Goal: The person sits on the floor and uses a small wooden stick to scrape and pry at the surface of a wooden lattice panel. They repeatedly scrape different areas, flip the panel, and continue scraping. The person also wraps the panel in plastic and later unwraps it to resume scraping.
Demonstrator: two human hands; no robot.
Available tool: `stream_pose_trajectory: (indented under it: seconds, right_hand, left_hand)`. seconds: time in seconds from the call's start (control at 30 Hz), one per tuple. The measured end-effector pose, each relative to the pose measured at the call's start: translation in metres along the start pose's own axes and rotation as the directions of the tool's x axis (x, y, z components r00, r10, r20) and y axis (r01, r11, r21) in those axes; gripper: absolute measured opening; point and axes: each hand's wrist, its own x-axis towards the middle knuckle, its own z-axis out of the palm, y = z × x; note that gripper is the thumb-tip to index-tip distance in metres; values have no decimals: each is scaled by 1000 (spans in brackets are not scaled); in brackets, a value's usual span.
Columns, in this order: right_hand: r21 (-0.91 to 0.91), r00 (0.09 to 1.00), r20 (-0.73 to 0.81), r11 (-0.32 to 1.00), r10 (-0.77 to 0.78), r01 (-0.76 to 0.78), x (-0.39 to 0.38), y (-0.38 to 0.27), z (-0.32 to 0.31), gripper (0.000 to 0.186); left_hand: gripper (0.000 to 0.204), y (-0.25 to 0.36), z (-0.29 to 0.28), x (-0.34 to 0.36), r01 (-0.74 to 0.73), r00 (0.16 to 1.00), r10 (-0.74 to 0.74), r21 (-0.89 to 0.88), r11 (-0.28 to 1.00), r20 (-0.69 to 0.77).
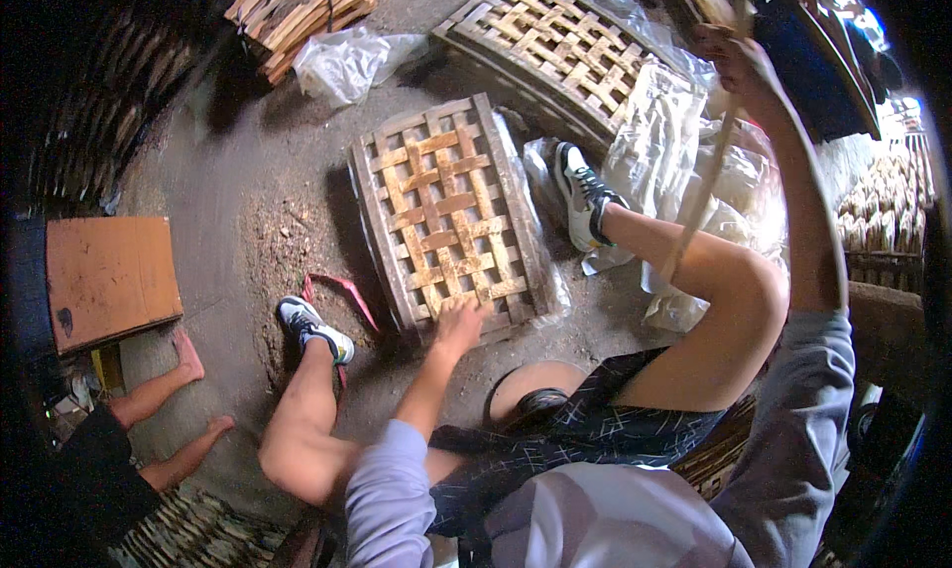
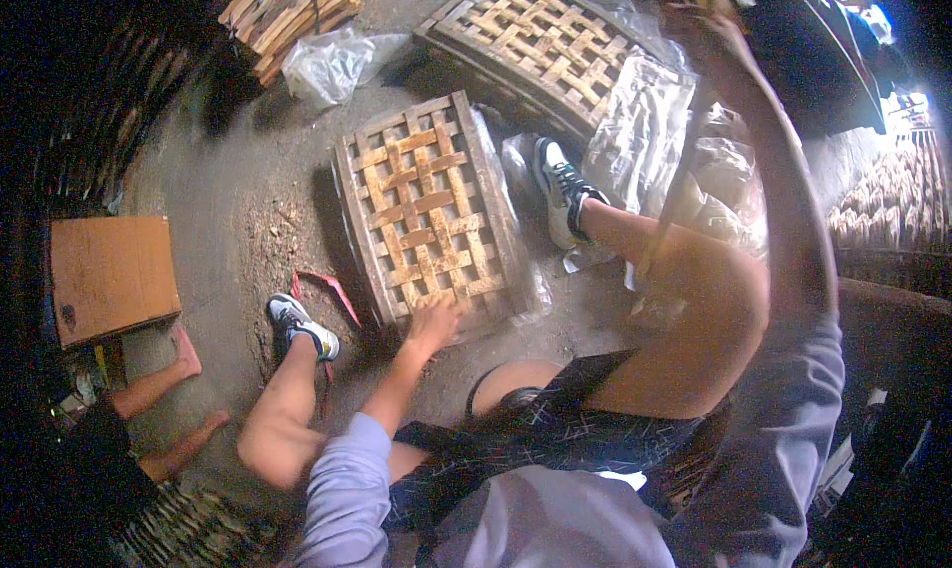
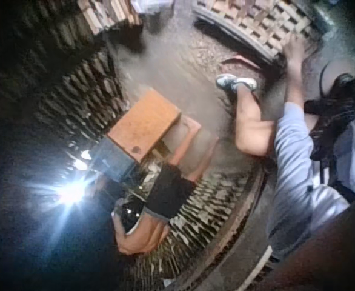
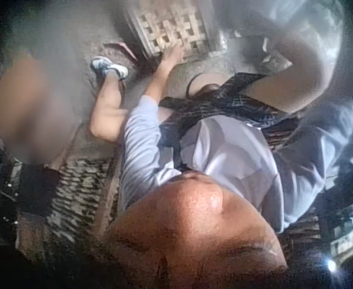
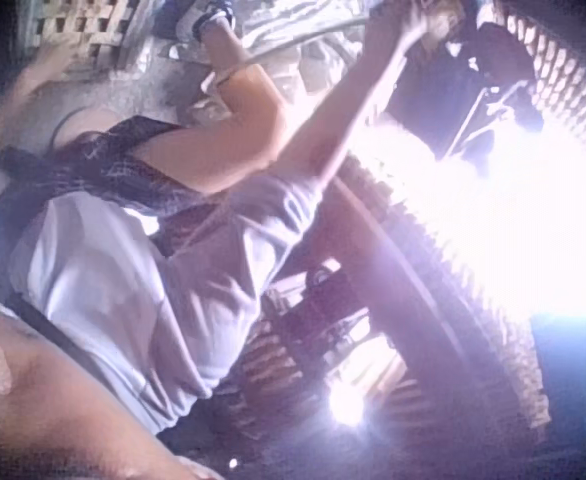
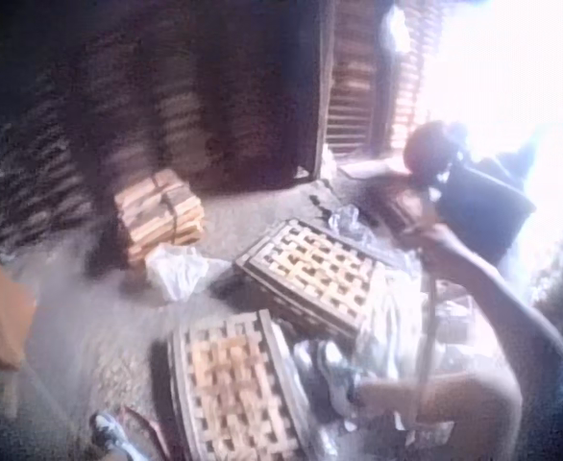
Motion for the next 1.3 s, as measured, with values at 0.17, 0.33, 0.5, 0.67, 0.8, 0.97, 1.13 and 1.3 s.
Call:
stream_pose_trajectory:
  seconds: [0.17,0.33,0.5,0.67,0.8,0.97,1.13,1.3]
  right_hand:
    - [-59,963,-263,996,55,-73,-84,54,-100,41]
    - [-169,892,-412,946,186,-275,-192,79,-131,40]
    - [-161,854,-386,886,350,-436,-254,141,-99,39]
    - [-173,780,-377,789,500,-590,-322,171,-67,38]
    - [-169,721,-335,714,607,-679,-368,187,-33,37]
    - [-172,645,-305,626,701,-761,-421,185,-8,36]
    - [-164,583,-281,561,762,-811,-466,179,3,35]
    - [-172,545,-302,518,782,-838,-486,174,-2,35]
  left_hand:
    - [42,-7,-34,33,107,884,-175,-177,978,-434]
    - [51,35,-64,109,145,789,-164,-80,986,-592]
    - [46,9,-50,144,118,838,-113,-24,993,-534]
    - [37,3,-33,159,-40,776,60,45,998,-627]
    - [33,-8,-25,162,-139,699,181,117,983,-692]
    - [34,-8,-24,167,-246,686,207,46,968,-697]
    - [20,-5,-16,174,-263,629,51,-150,953,-776]
    - [15,1,-3,184,-122,668,-87,-224,967,-739]
